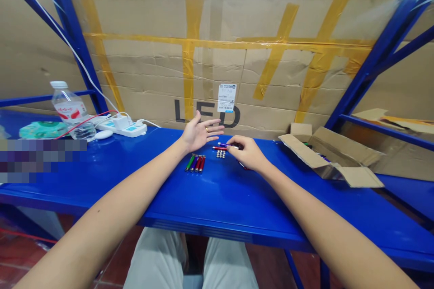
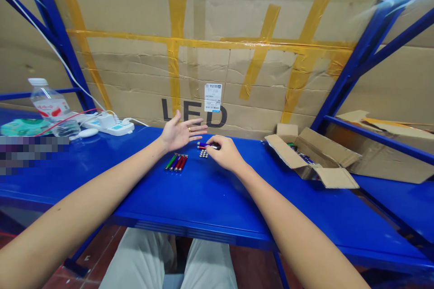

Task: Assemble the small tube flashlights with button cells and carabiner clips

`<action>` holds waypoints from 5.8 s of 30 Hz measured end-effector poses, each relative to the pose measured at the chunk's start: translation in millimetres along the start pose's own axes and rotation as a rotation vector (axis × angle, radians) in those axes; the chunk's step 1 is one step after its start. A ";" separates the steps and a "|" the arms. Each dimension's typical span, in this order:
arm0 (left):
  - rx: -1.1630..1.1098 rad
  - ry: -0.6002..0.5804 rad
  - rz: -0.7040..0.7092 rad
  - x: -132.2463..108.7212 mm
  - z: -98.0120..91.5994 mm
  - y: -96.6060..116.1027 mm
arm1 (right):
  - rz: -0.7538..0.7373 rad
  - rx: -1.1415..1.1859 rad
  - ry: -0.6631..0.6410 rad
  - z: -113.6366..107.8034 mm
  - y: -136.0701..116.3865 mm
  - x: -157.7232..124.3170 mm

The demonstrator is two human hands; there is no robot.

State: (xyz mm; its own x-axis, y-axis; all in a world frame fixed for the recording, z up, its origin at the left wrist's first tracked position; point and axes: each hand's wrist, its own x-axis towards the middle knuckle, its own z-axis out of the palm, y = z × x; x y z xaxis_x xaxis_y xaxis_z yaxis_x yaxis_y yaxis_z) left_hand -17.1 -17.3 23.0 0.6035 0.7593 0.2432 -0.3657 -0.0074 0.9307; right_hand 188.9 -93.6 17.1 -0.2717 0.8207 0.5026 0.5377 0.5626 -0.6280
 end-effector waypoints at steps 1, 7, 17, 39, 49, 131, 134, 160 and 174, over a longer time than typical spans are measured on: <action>-0.001 -0.001 0.002 0.0 -0.2 -0.1 | -0.002 -0.006 0.002 -0.1 -0.1 -0.1; -0.089 0.015 -0.018 -0.2 -0.1 -1.5 | -0.007 -0.018 0.030 -0.1 -1.5 -0.9; -0.127 -0.014 -0.037 0.0 -1.2 -4.9 | 0.005 -0.004 0.083 1.2 -4.0 0.2; -0.149 -0.002 -0.053 -0.6 3.6 -4.1 | 0.024 -0.051 0.155 4.8 -4.0 -1.1; -0.141 -0.030 -0.070 -0.1 6.9 -5.9 | 0.001 -0.043 0.111 1.9 -2.9 -1.1; 1.356 0.149 -0.173 27.9 -5.4 -30.7 | 0.125 -0.322 -0.160 3.7 73.2 25.1; 1.327 0.091 -0.178 26.9 -6.3 -28.6 | 0.112 -0.343 -0.172 3.9 73.2 24.7; 1.426 0.153 -0.130 20.9 -12.2 -16.1 | 0.007 -0.341 -0.097 8.9 75.6 26.5; 1.456 -0.229 -0.346 -5.7 -5.2 23.6 | -0.497 -0.458 -0.357 41.3 -5.4 -6.5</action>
State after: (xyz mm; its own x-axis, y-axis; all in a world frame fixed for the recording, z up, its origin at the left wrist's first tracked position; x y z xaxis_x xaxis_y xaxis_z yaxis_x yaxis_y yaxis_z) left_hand -32.9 -18.4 42.1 0.6545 0.7450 -0.1290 0.7296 -0.5776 0.3660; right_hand 154.8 -97.8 -7.4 -0.7679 0.5077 0.3906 0.5406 0.8408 -0.0300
